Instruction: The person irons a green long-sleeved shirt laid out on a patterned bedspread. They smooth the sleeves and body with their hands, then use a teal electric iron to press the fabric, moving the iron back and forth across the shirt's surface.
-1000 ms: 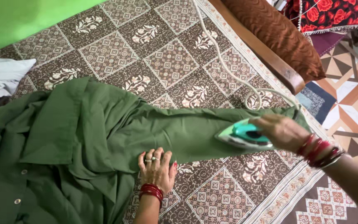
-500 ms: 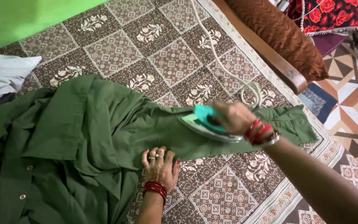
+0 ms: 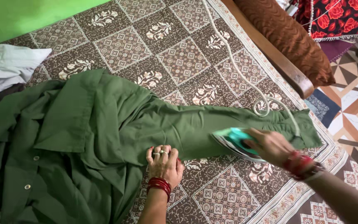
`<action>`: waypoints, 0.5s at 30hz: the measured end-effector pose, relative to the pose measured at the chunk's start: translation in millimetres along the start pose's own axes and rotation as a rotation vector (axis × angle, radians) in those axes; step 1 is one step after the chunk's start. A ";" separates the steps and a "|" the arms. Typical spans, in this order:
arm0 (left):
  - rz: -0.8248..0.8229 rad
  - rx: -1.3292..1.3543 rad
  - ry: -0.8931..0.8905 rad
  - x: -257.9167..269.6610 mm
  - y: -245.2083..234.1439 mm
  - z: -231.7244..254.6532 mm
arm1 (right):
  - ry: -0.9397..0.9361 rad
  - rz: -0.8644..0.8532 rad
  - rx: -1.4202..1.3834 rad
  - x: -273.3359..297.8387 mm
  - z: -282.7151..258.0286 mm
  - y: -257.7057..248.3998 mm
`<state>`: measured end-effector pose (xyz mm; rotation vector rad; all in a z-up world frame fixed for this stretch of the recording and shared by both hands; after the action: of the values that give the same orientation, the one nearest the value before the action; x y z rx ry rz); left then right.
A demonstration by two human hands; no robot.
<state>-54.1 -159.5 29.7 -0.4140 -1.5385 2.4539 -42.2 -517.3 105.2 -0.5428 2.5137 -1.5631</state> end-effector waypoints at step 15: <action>0.080 0.023 0.047 0.3 -7.0 1.4 | 0.394 0.076 0.136 -133.8 -91.5 19.0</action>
<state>-54.7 -157.5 36.5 -0.5350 -1.5021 2.5005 50.2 -383.6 119.6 -0.1271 2.6245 -1.9548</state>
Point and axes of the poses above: each hand's wrist, its own x-axis away from the middle knuckle, its own y-axis out of the palm, z = x × y, the point moved 1 cm from there along -x, towards the middle knuckle
